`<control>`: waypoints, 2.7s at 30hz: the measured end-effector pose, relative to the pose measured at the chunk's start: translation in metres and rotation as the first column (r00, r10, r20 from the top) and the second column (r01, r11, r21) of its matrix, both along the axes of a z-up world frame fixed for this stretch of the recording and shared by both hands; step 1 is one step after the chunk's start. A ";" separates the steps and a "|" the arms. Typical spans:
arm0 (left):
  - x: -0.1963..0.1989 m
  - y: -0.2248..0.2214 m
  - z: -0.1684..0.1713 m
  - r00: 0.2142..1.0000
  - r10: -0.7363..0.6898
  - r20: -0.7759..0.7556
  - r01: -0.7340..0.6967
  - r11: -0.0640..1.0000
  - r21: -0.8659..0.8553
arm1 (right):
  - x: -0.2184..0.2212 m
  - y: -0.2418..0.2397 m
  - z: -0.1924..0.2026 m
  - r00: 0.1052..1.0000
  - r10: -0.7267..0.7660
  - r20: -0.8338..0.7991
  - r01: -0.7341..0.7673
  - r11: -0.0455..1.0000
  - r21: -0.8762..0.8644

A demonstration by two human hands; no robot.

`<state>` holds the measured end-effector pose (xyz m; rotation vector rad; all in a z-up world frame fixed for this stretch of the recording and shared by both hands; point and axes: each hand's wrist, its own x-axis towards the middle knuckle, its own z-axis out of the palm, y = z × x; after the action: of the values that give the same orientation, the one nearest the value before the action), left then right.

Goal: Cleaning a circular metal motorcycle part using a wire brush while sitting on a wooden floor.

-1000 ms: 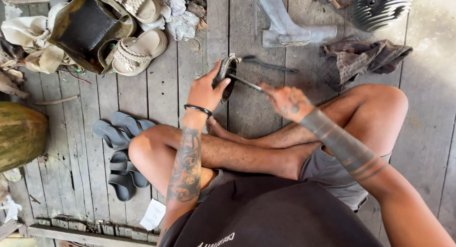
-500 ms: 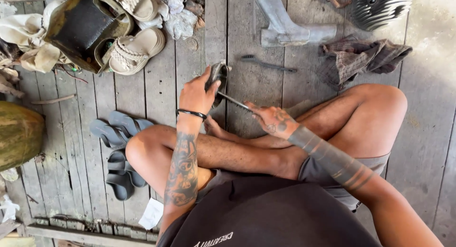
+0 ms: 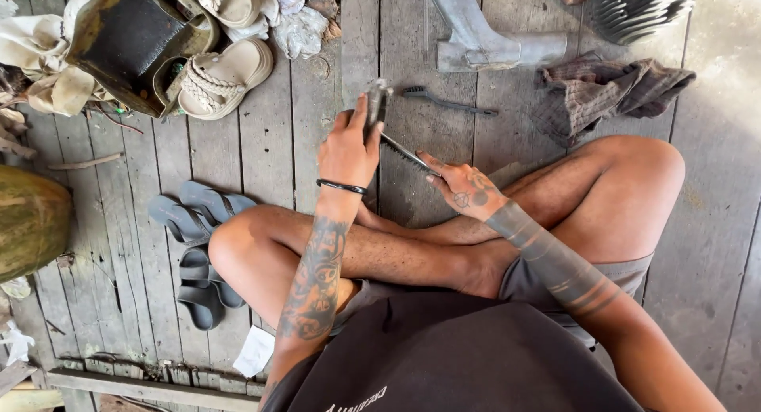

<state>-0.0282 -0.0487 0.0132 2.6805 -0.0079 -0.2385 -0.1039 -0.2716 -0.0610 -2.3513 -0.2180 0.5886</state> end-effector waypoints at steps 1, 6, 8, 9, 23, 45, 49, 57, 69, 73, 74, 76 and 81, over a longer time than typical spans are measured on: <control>-0.003 0.001 -0.007 0.999 -0.043 -0.018 0.042 0.998 -0.039 | -0.003 0.002 0.005 1.000 0.004 -0.015 -0.004 1.000 0.018; -0.009 0.016 -0.009 0.969 -0.095 -0.227 0.050 0.980 -0.195 | 0.011 -0.012 0.027 0.983 0.176 -0.053 -0.176 0.984 0.005; -0.009 0.022 -0.008 0.945 -0.143 -0.294 0.059 0.959 -0.277 | 0.029 -0.028 0.006 0.957 0.254 0.143 -0.185 0.908 -0.375; -0.009 0.024 -0.007 0.946 -0.138 -0.295 0.055 0.960 -0.274 | 0.024 -0.021 0.008 0.956 0.258 0.143 -0.189 0.909 -0.372; -0.002 0.038 0.011 0.954 -0.107 -0.281 -0.026 0.902 -0.431 | 0.016 0.001 0.031 0.976 0.104 -0.192 -0.119 0.990 -0.072; 0.004 0.037 0.010 0.949 -0.110 -0.294 -0.025 0.907 -0.420 | 0.016 0.006 0.043 0.971 0.126 -0.201 -0.112 0.991 0.078; 0.002 0.037 0.005 0.947 -0.082 -0.310 -0.053 0.913 -0.405 | 0.017 0.006 0.052 0.989 0.141 -0.050 -0.147 0.979 -0.144; 0.002 0.034 0.004 0.943 -0.060 -0.327 -0.072 0.923 -0.379 | 0.019 0.007 0.037 0.996 0.093 -0.012 -0.094 0.979 -0.179; -0.004 0.031 0.006 0.951 -0.020 -0.310 -0.102 0.922 -0.374 | -0.016 0.052 0.042 0.985 0.009 -0.173 -0.031 0.992 -0.124; -0.004 0.028 0.000 0.959 -0.060 -0.278 -0.053 0.923 -0.381 | -0.008 0.060 0.029 0.997 -0.063 -0.054 0.043 0.947 -0.317; -0.004 0.027 0.002 0.961 -0.046 -0.272 -0.062 0.924 -0.376 | -0.005 0.065 0.019 0.991 -0.122 0.053 0.133 0.888 -0.441; 0.000 0.029 -0.003 0.965 -0.046 -0.258 -0.057 0.924 -0.379 | -0.035 0.067 -0.002 0.996 -0.077 0.042 0.087 0.926 -0.368; -0.005 0.029 -0.011 0.960 -0.053 -0.275 -0.060 0.921 -0.386 | -0.042 0.052 -0.056 0.899 0.431 0.076 -0.241 0.632 -0.737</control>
<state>-0.0334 -0.0201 0.0020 2.2270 0.0335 -0.5548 -0.1461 -0.2196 -0.1168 -3.1973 -0.6698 0.6310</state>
